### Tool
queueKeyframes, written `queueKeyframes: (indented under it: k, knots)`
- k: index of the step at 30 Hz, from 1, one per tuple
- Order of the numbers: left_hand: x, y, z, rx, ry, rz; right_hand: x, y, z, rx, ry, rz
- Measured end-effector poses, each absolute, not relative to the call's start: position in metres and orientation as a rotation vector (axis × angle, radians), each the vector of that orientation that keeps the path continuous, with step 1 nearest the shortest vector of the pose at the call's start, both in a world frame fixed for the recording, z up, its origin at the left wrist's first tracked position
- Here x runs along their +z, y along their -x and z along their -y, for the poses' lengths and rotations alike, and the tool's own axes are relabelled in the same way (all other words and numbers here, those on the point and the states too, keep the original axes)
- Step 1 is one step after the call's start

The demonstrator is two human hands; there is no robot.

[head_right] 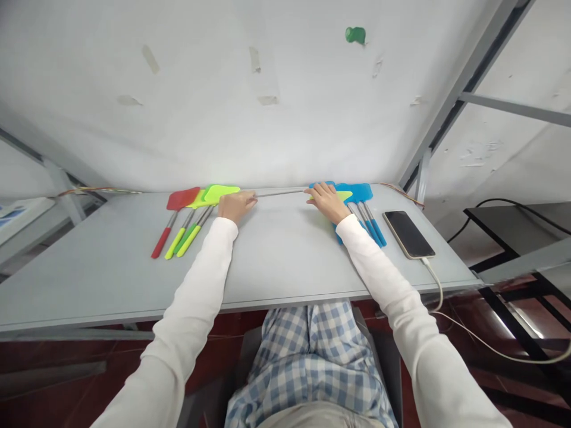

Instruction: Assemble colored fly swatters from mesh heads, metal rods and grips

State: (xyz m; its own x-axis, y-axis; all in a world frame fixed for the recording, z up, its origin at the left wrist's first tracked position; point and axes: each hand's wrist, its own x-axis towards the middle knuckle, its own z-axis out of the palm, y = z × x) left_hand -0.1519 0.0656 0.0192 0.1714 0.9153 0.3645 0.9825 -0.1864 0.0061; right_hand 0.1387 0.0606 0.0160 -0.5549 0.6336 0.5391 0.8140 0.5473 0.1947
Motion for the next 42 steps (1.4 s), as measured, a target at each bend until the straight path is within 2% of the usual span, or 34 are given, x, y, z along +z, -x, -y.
queueKeyframes:
  k: [8, 14, 20, 22, 25, 29, 35, 42]
  knots:
    - [0.016, 0.16, -0.065, -0.491, 2.245, 1.825, 0.012, -0.138, -0.059, -0.429, 1.105, 2.469]
    - [0.006, 0.159, -0.067, -0.472, 2.269, 1.71, 0.018, -0.136, -0.043, -0.059, 0.959, 2.526]
    - [0.009, 0.158, -0.062, -0.504, 2.305, 1.671, 0.011, -0.151, -0.045, -0.177, 1.498, 2.418]
    - [0.009, 0.16, -0.061, -0.519, 2.319, 1.654, 0.006, -0.154, -0.047, -0.099, 1.662, 2.489]
    - [0.007, 0.163, -0.063, -0.543, 2.37, 1.567, 0.004, -0.152, -0.046, 0.014, 1.681, 2.597]
    - [0.001, 0.169, -0.064, -0.578, 2.4, 1.46, 0.009, -0.145, -0.043, -0.019, 1.5, 2.657]
    - [-0.003, 0.176, -0.063, -0.647, 2.266, 1.495, 0.016, -0.144, -0.04, -0.191, 1.368, 2.467]
    - [-0.005, 0.175, -0.065, -0.663, 2.278, 1.455, 0.009, -0.149, -0.042, -0.356, 1.342, 2.339]
